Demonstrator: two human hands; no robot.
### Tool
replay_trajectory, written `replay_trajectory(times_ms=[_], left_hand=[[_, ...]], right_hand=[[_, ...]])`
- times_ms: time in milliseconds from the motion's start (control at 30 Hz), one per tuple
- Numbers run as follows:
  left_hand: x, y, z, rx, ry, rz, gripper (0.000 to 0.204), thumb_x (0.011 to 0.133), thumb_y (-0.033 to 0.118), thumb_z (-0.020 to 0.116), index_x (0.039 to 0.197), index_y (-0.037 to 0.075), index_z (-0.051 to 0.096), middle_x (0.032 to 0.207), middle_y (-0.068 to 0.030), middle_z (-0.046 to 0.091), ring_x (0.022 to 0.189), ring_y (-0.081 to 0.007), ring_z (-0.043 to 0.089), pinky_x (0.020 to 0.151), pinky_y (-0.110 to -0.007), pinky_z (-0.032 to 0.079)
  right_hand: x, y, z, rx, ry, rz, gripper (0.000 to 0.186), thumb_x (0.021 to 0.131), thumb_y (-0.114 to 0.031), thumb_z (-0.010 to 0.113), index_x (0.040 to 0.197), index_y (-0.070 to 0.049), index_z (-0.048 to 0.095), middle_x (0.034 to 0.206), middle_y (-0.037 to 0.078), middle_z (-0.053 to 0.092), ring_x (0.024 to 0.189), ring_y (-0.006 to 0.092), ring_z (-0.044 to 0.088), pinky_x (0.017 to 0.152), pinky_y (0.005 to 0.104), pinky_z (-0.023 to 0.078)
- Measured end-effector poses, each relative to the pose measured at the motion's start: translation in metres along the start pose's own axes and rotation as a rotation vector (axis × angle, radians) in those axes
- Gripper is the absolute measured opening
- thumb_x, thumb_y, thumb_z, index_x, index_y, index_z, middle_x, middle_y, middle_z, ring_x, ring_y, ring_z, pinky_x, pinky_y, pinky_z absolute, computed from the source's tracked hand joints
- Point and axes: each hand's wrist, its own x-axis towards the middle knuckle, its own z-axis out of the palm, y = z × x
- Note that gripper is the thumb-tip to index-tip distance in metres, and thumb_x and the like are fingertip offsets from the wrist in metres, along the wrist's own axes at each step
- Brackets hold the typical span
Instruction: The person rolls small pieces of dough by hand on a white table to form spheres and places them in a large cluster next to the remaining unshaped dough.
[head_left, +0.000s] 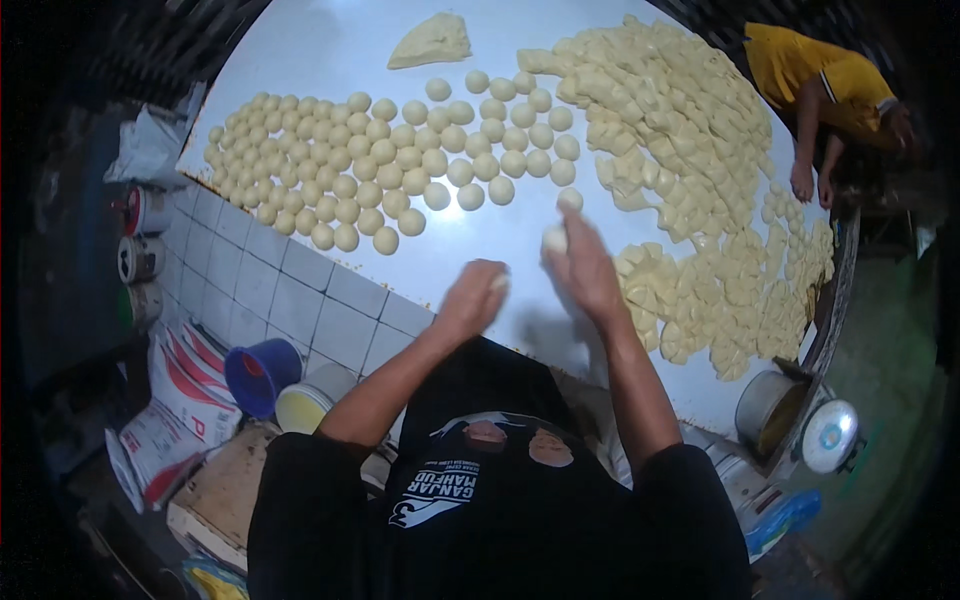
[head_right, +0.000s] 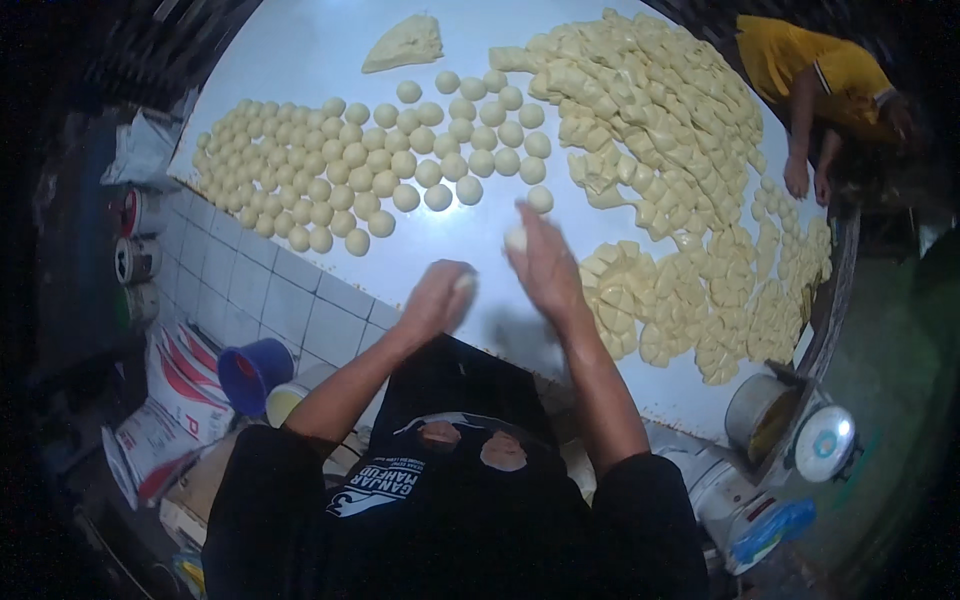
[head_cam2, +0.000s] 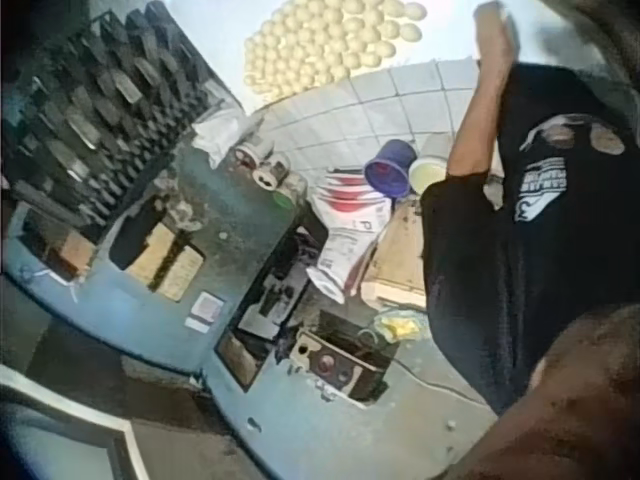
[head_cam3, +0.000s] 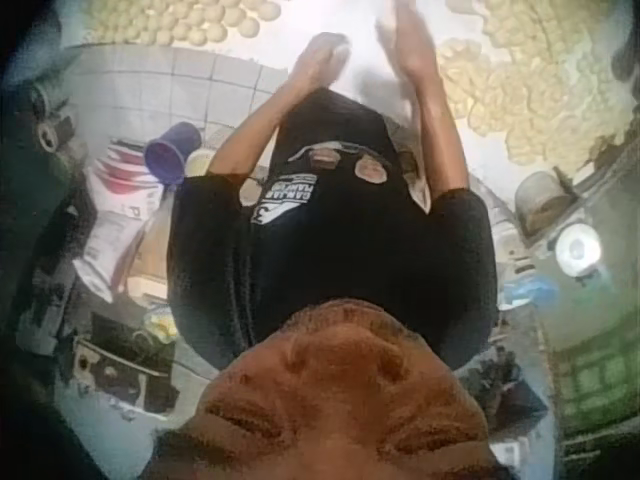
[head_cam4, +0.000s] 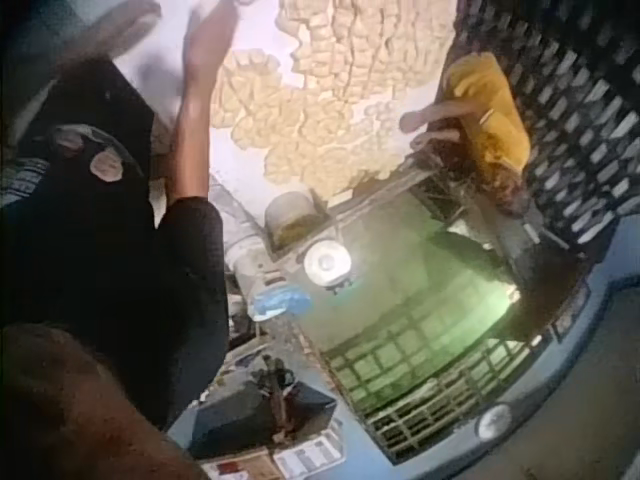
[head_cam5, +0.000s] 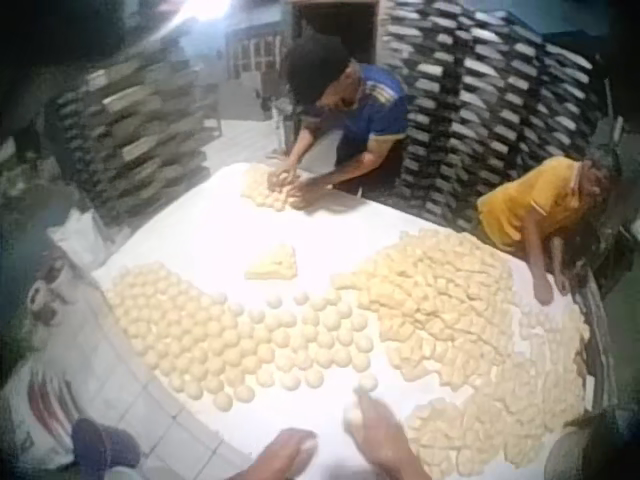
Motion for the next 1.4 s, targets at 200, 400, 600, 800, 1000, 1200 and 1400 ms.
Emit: replay_trajectory(times_ms=[200, 400, 600, 800, 1000, 1200, 1400], left_hand=[[-0.026, 0.018, 0.026, 0.339, -0.112, 0.275, 0.054, 0.090, 0.026, 0.084, 0.138, 0.009, 0.066, 0.141, -0.0192, 0.065, 0.131, -0.0389, 0.061, 0.107, -0.043, 0.053], [-0.068, -0.006, -0.028, 0.151, -0.057, -0.040, 0.048, 0.096, 0.019, 0.077, 0.140, 0.004, 0.063, 0.144, -0.0198, 0.064, 0.132, -0.0426, 0.060, 0.113, -0.050, 0.050], [-0.078, -0.006, -0.051, 0.234, -0.129, -0.062, 0.043, 0.096, 0.013, 0.076, 0.136, 0.003, 0.065, 0.137, -0.0196, 0.066, 0.128, -0.0410, 0.063, 0.109, -0.048, 0.053], [-0.042, -0.005, -0.067, 0.226, -0.179, -0.017, 0.046, 0.097, 0.010, 0.074, 0.142, 0.005, 0.064, 0.141, -0.0196, 0.065, 0.132, -0.0401, 0.062, 0.111, -0.050, 0.051], [0.068, -0.038, -0.116, 0.247, -0.007, 0.106, 0.051, 0.095, 0.017, 0.077, 0.142, 0.005, 0.064, 0.146, -0.0209, 0.062, 0.134, -0.0427, 0.060, 0.113, -0.052, 0.048], [0.253, -0.111, -0.187, 0.359, 0.037, 0.110, 0.066, 0.099, 0.022, 0.071, 0.158, 0.001, 0.050, 0.166, -0.0230, 0.047, 0.154, -0.0438, 0.043, 0.126, -0.055, 0.036], [0.334, -0.200, -0.218, 0.704, -0.160, 0.096, 0.076, 0.102, 0.034, 0.069, 0.164, 0.000, 0.040, 0.173, -0.0186, 0.039, 0.161, -0.0374, 0.033, 0.131, -0.054, 0.029]], right_hand=[[0.022, 0.022, 0.041, -0.280, 0.264, -0.041, 0.055, 0.093, -0.025, 0.082, 0.138, 0.000, 0.064, 0.145, 0.031, 0.061, 0.141, 0.0540, 0.049, 0.120, 0.0621, 0.037], [-0.063, 0.058, 0.065, -0.147, -0.587, -0.399, 0.037, 0.086, -0.031, 0.086, 0.107, -0.005, 0.071, 0.107, 0.018, 0.070, 0.104, 0.0379, 0.067, 0.096, 0.0519, 0.053], [-0.067, 0.035, 0.136, -0.280, 0.011, -0.420, 0.036, 0.085, -0.033, 0.087, 0.100, -0.006, 0.068, 0.103, 0.012, 0.065, 0.105, 0.0359, 0.063, 0.096, 0.0519, 0.049], [-0.027, 0.044, 0.096, -0.326, 0.055, -0.160, 0.029, 0.088, -0.027, 0.084, 0.097, -0.007, 0.066, 0.108, 0.014, 0.066, 0.105, 0.0373, 0.060, 0.089, 0.0533, 0.046], [-0.066, 0.038, 0.095, -0.283, 0.073, -0.122, 0.031, 0.097, -0.026, 0.078, 0.119, -0.005, 0.068, 0.118, 0.018, 0.065, 0.120, 0.0412, 0.060, 0.104, 0.0525, 0.048], [0.194, -0.022, 0.041, 0.064, -0.151, 0.311, 0.033, 0.101, -0.027, 0.072, 0.117, 0.002, 0.069, 0.113, 0.025, 0.071, 0.111, 0.0428, 0.068, 0.097, 0.0477, 0.053], [0.459, -0.026, 0.122, -0.073, 0.047, -0.217, 0.036, 0.104, -0.024, 0.066, 0.127, 0.003, 0.070, 0.126, 0.026, 0.072, 0.121, 0.0453, 0.068, 0.101, 0.0484, 0.055]])
